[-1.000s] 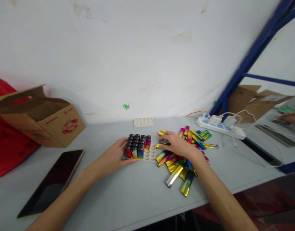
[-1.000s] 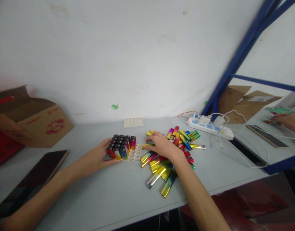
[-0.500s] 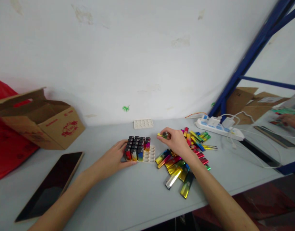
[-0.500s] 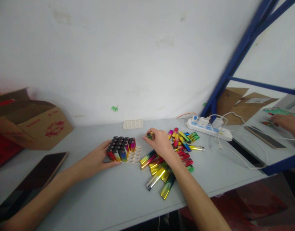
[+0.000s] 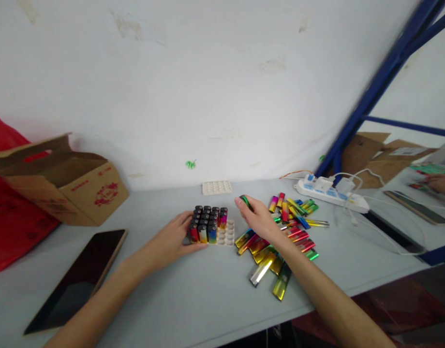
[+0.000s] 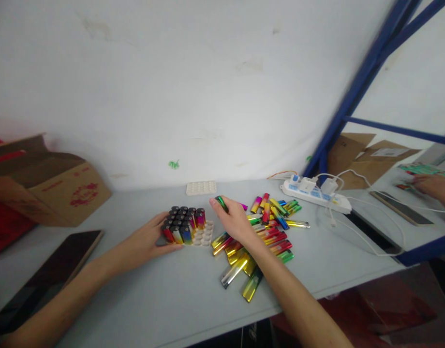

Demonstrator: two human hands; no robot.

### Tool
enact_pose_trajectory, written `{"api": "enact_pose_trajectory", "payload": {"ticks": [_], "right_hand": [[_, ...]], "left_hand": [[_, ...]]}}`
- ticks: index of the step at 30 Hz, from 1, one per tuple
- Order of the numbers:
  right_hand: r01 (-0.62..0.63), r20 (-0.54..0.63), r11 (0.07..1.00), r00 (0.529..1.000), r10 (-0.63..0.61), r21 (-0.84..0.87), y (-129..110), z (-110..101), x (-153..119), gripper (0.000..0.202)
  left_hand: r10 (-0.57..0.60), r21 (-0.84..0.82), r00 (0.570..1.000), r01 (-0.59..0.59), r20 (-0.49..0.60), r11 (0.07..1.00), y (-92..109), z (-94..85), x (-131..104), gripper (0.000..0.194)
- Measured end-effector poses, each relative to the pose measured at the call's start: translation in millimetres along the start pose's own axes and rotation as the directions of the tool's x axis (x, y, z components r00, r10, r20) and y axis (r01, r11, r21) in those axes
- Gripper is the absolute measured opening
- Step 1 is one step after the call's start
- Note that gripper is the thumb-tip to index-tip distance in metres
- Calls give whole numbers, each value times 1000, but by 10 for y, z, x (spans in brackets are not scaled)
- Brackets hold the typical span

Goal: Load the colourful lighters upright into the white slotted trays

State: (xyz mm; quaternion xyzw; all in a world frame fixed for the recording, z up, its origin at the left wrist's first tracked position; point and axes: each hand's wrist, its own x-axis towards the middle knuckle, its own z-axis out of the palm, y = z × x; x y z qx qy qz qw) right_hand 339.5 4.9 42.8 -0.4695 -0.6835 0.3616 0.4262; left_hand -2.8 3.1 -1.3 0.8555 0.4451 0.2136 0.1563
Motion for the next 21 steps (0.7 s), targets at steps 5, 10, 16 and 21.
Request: {"api": "enact_pose_trajectory", "payload": {"ticks": [5, 10, 16, 21], "right_hand": [[62, -52, 982, 996, -72, -177, -6, 7, -19, 77], [67, -41, 952, 996, -83, -298, 37, 30, -40, 53], [80, -57, 924, 992, -109, -373, -28, 38, -72, 46], [173, 7, 923, 983, -182, -342, -33, -4, -70, 33]], "left_hand": [[27, -68, 1000, -26, 7, 997, -1, -4, 3, 72], [27, -95, 1000, -26, 10, 995, -4, -7, 7, 72], [15, -83, 999, -13, 31, 997, -5, -8, 0, 76], [17, -94, 999, -14, 28, 995, 2, -3, -2, 78]]}}
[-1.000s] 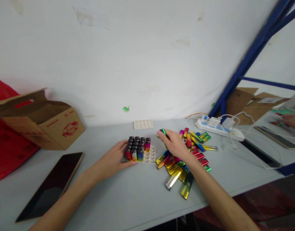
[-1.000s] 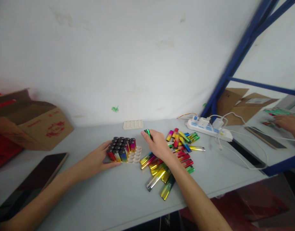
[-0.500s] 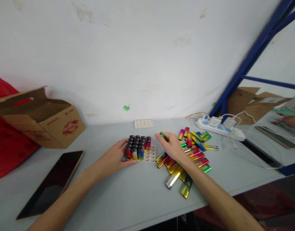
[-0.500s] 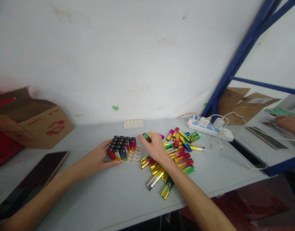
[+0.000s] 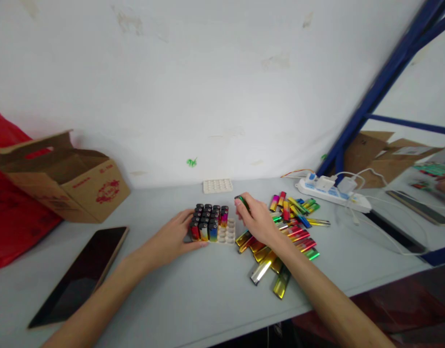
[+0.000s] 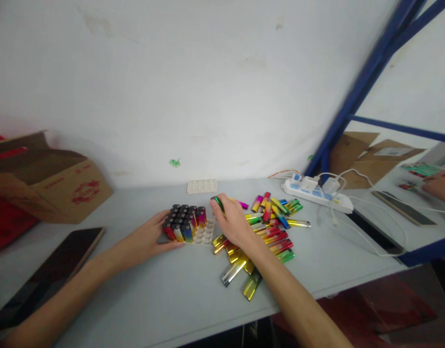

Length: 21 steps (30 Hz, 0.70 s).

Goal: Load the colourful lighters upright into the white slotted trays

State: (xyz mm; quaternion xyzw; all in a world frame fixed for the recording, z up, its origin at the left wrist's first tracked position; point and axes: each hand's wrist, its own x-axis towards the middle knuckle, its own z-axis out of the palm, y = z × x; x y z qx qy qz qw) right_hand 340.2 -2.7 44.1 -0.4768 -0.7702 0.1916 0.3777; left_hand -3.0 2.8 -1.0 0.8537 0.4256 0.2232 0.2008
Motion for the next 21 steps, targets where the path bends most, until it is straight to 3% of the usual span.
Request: {"api": "enact_pose_trajectory", "payload": {"ticks": [3, 8, 15, 21], "right_hand": [[94, -15, 994, 995, -95, -54, 26, -21, 5, 40], [104, 112, 992, 989, -96, -72, 14, -56, -18, 46], [138, 260, 987, 959, -112, -84, 1, -41, -25, 31], [203, 300, 965, 942, -147, -164, 19, -45, 0, 25]], "left_hand": [[12, -7, 1000, -12, -9, 1000, -4, 0, 0, 78], [16, -28, 1000, -17, -14, 999, 17, -14, 5, 73], [24, -18, 999, -24, -23, 1000, 33, -20, 2, 73], [14, -14, 1000, -14, -24, 1000, -10, 6, 5, 73]]}}
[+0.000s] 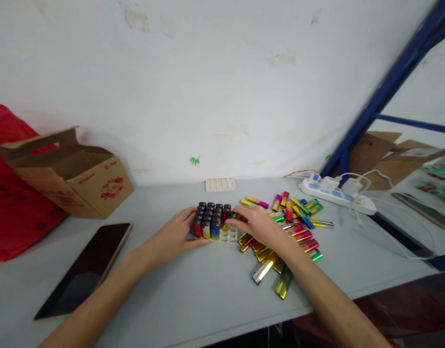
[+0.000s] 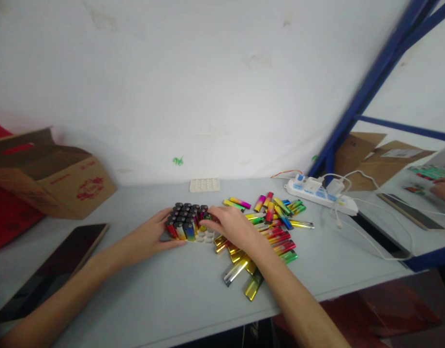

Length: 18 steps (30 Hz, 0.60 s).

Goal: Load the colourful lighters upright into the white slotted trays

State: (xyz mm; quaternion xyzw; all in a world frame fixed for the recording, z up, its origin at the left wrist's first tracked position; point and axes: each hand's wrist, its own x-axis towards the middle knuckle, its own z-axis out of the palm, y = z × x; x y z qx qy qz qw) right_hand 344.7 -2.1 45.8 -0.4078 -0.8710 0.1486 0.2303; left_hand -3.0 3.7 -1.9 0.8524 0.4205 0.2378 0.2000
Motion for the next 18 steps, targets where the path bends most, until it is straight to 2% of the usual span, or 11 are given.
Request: {"api": "enact_pose_trajectory", "payload": {"ticks": [5, 10, 12, 15, 18], "right_hand": [[-12, 37, 997, 999, 14, -73, -43, 23, 14, 20], [-47, 14, 986, 999, 50, -159, -68, 14, 16, 46], [-70, -26, 984, 997, 66, -166, -7, -29, 9, 48], [-212, -125, 951, 974, 188, -224, 177, -117, -8, 40], [-387, -160, 873, 922, 354, -297, 398, -191, -43, 33]], "left_hand": [[13, 8, 1000, -13, -7, 1000, 2, 1, -3, 72], [-7, 25, 1000, 7, -1, 1000, 5, -12, 0, 74], [-23, 35, 1000, 23, 8, 999, 8, -17, 5, 74], [-19, 34, 999, 18, 29, 999, 18, -26, 12, 71], [-10, 29, 999, 9, 37, 1000, 22, -30, 16, 67]]}}
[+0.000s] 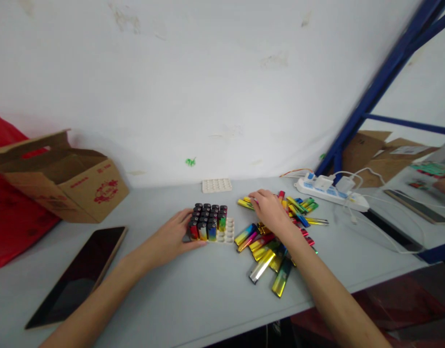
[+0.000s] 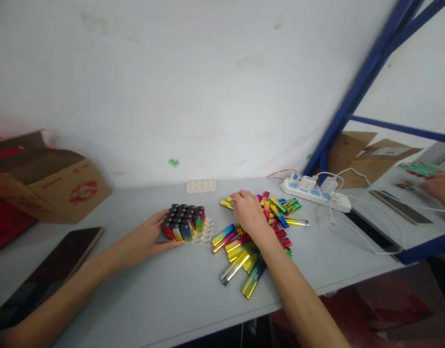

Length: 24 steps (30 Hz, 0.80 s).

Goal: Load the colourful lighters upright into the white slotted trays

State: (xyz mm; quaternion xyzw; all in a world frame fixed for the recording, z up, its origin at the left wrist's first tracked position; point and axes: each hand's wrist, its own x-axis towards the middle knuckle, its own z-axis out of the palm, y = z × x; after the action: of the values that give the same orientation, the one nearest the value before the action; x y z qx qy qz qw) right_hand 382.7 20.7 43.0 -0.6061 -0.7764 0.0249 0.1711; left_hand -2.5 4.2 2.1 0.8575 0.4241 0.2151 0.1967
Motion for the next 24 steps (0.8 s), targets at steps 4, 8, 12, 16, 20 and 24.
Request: {"api": "enact_pose_trajectory", "payload": {"ticks": [4, 8, 12, 16, 20, 24], "right_hand": [[-104, 87, 990, 990, 112, -94, 195, 11, 20, 33], [-108, 143, 986, 982, 126, -124, 232, 8, 6, 29], [-87, 75, 996, 993, 86, 3, 250, 33, -4, 24], [-4, -149, 945, 987, 56, 326, 290, 109, 38, 21], [18, -173, 667, 971, 167, 745, 235, 168, 95, 37], [-29, -55, 319, 966, 251, 947, 57, 155, 86, 65]], "left_hand": [[-15, 6, 1000, 15, -14, 1000, -4, 17, -2, 68], [5, 9, 999, -5, -33, 1000, -4, 26, -15, 70], [7, 3, 1000, -7, -15, 1000, -4, 18, -23, 71], [8, 12, 1000, -8, -5, 1000, -16, 22, -12, 73], [26, 17, 999, -25, -21, 1000, -39, 41, -8, 74], [24, 36, 999, -23, -27, 999, -82, 59, -24, 71]]}}
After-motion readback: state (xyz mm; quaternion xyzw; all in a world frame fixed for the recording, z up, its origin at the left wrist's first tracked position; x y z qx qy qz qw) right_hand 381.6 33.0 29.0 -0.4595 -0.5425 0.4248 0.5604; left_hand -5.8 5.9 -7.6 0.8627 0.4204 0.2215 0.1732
